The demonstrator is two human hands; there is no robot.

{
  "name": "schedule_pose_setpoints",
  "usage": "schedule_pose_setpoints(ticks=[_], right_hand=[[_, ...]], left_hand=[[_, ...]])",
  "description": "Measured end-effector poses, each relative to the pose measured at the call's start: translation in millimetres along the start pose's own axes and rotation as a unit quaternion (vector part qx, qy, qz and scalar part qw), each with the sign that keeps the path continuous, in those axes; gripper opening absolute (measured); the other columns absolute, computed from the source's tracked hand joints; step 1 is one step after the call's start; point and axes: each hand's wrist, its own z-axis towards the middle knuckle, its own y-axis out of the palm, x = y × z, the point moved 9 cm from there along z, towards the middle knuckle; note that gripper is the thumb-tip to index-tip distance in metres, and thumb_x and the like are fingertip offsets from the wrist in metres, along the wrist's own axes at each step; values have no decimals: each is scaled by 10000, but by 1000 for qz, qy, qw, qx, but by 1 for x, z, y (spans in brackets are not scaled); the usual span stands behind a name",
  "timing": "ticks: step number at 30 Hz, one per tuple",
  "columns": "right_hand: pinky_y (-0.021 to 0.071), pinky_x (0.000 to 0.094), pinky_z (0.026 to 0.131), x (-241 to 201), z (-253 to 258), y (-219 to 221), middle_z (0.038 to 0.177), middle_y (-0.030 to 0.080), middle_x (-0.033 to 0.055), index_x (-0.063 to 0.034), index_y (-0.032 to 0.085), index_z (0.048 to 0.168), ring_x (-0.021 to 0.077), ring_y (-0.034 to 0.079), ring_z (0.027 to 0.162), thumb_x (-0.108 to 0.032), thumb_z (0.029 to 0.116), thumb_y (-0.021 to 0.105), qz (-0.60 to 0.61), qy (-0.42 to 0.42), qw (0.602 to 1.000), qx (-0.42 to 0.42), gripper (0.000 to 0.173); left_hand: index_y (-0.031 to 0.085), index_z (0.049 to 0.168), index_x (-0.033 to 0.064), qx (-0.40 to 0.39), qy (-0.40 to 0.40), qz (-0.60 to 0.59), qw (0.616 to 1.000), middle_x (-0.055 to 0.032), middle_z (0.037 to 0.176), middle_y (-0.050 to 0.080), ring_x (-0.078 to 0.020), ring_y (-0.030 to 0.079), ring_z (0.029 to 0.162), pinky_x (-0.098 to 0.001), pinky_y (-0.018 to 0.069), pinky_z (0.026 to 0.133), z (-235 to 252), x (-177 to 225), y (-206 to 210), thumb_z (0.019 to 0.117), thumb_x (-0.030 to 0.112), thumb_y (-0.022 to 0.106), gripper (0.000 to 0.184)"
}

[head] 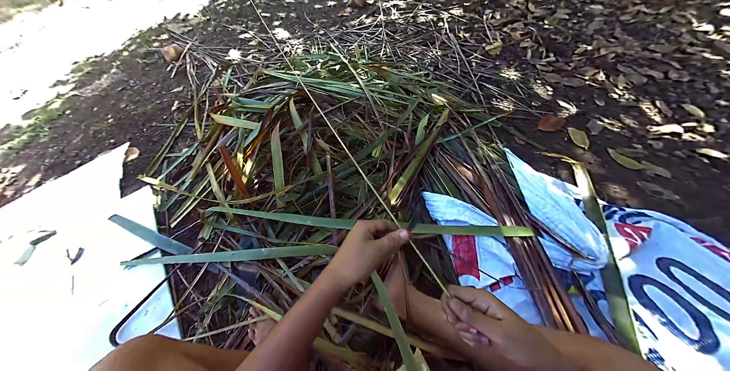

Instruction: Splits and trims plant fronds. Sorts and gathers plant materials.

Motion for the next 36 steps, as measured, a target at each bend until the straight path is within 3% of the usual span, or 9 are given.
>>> schedule_pose_setpoints(ticks=[3, 9, 14, 19, 22, 25, 28, 31, 36], right_hand=[[339, 80, 540, -4, -1, 2, 680, 469, -220, -239, 618, 899, -124, 412, 585, -320, 1073, 502, -35, 0, 999, -7, 224], [347, 110, 598, -12, -10, 6, 717, 465, -115, -24, 602, 913, -95, 407, 632, -154, 1076, 445, -219, 1, 976, -3, 261], [352, 138, 595, -11, -19, 3, 707, 484, -56, 39, 603, 889, -61, 413, 623, -131, 1063, 451, -260, 18, 965, -36, 287], [404, 138, 612, -5, -25, -5, 721, 531, -29, 53, 621, 915, -44, 460, 623, -139, 1052, 454, -234, 73, 965, -93, 289], [371, 124, 571, -6, -21, -10, 685, 509, -95, -13, 624, 898, -68, 432, 587, -159, 1051, 464, -199, 89, 974, -56, 265], [341, 102, 525, 3, -6, -13, 659, 462, -186, -186, 607, 881, -97, 407, 559, -239, 1060, 473, -141, 68, 988, -6, 229], [322, 91, 498, 2, 2, -8, 655, 467, -217, -253, 649, 917, -111, 382, 539, -285, 1062, 503, -62, 24, 997, 42, 209], [314, 76, 493, 0, -1, -5, 633, 438, -216, -252, 625, 883, -121, 380, 531, -338, 1065, 514, -23, 1, 1000, -5, 230], [342, 67, 524, 1, -19, -5, 639, 479, -192, -219, 652, 874, -121, 429, 557, -374, 1064, 521, 72, 6, 981, -181, 278]], left_hand=[[709, 981, 52, -12, -24, -71, 997, 129, 662, 577, 60, 472, 542, -121, 390, 520, -2, 5, -6, 1011, 98, 562, 157], [719, 932, 39, 50, -34, -137, 989, 97, 611, 568, 34, 475, 507, -130, 398, 497, -4, 12, -32, 1012, 76, 550, 191], [695, 1014, -4, 221, -13, -159, 962, 60, 619, 549, 1, 491, 516, -145, 432, 516, -14, 22, -103, 1070, 100, 471, 254], [644, 1092, 84, 433, 43, -254, 864, 68, 609, 479, -12, 477, 475, -147, 446, 474, -49, 17, -193, 1103, 338, 414, 343], [641, 1157, 68, 348, 50, -186, 917, 66, 633, 501, -15, 496, 520, -164, 464, 529, -36, 6, -154, 1116, 277, 370, 344], [680, 1087, 18, 112, 5, -99, 989, 104, 662, 541, 28, 477, 547, -150, 416, 529, -16, -12, -21, 1047, 118, 486, 221], [675, 980, 36, -37, -47, -72, 996, 114, 702, 571, 47, 515, 605, -149, 450, 597, -17, -29, 62, 1037, 142, 556, 169], [690, 937, 49, -23, -23, -54, 998, 130, 660, 540, 56, 475, 565, -137, 410, 555, -9, -7, 40, 1032, 146, 563, 186], [696, 911, 40, 166, 43, -110, 979, 75, 598, 535, 23, 467, 507, -121, 399, 500, -17, 55, -65, 1050, 90, 480, 261]])
